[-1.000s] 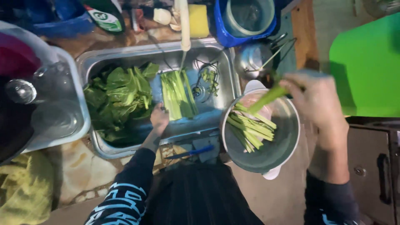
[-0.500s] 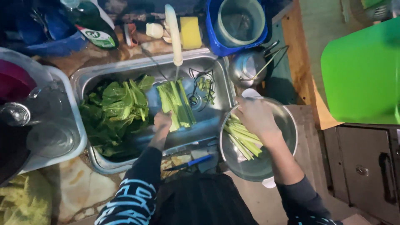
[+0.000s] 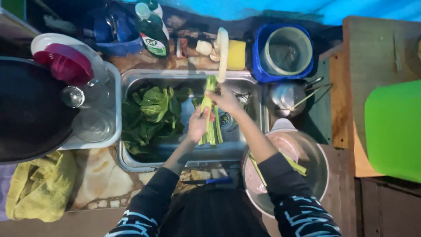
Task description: The recorder is washing and peeling stalks of celery over a kitchen sink.
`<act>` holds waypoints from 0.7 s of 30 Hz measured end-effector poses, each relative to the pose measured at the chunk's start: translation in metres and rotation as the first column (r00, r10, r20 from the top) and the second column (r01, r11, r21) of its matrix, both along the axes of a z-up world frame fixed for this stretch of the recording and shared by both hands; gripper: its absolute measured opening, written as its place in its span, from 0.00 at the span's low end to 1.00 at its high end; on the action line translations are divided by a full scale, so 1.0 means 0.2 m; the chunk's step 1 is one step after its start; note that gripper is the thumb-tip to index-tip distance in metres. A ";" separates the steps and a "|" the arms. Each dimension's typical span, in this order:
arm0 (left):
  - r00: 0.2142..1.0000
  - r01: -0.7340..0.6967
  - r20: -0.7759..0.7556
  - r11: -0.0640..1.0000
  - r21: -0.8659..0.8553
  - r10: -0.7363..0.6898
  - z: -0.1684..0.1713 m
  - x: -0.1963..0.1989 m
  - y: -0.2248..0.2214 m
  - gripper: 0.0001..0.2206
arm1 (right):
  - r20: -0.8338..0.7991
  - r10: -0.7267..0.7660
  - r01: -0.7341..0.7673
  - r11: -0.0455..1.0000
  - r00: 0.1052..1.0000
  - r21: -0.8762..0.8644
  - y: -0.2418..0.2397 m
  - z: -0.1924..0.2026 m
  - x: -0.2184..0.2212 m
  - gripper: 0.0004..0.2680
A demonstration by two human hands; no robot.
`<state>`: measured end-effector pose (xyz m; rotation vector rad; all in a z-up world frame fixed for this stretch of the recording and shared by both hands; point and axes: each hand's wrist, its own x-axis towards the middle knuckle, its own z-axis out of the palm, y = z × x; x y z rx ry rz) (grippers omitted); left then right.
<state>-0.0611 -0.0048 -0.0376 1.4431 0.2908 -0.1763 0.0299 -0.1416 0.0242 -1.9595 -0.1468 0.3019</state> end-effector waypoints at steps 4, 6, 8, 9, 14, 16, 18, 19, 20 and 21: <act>0.994 -0.076 -0.079 0.997 -0.003 0.076 -0.07 -0.01 -0.06 0.12 | -0.080 -0.142 0.144 0.989 0.987 0.019 0.06 -0.11 0.09 0.12; 0.991 -0.094 -0.103 0.994 -0.061 0.088 -0.09 -0.02 -0.11 0.12 | -0.011 -0.217 0.217 0.976 0.976 -0.012 0.06 -0.27 0.10 0.12; 0.989 -0.100 -0.121 0.987 -0.127 0.085 -0.14 -0.03 -0.19 0.11 | 0.068 -0.300 0.303 0.952 0.952 -0.042 0.05 -0.31 0.10 0.13; 0.990 -0.104 -0.121 0.969 -0.226 0.078 -0.18 -0.03 -0.22 0.11 | 0.136 -0.330 0.335 0.942 0.934 -0.013 0.06 -0.27 0.09 0.14; 0.985 -0.136 -0.156 0.887 -0.442 0.073 -0.17 -0.02 -0.24 0.09 | 0.230 -0.299 0.294 0.954 0.926 0.058 0.09 -0.12 0.05 0.15; 0.969 -0.183 -0.235 0.869 -0.460 0.080 -0.13 -0.01 -0.19 0.08 | 0.171 -0.226 0.221 0.974 0.959 0.047 0.11 -0.09 0.05 0.16; 0.977 -0.165 -0.194 0.879 -0.447 0.085 -0.12 0.00 -0.19 0.07 | 0.174 -0.248 0.248 0.969 0.953 0.025 0.12 -0.14 0.07 0.18; 0.983 -0.154 -0.161 0.887 -0.436 0.091 -0.11 -0.02 -0.19 0.06 | 0.171 -0.266 0.271 0.963 0.949 -0.003 0.13 -0.17 0.06 0.19; 0.982 -0.155 -0.162 0.888 -0.433 0.092 -0.11 -0.03 -0.18 0.06 | 0.169 -0.267 0.271 0.963 0.949 0.000 0.14 -0.20 0.07 0.19; 0.989 -0.132 -0.116 0.904 -0.407 0.092 -0.10 -0.04 -0.18 0.06 | 0.137 -0.334 0.338 0.941 0.932 -0.005 0.14 -0.22 0.08 0.21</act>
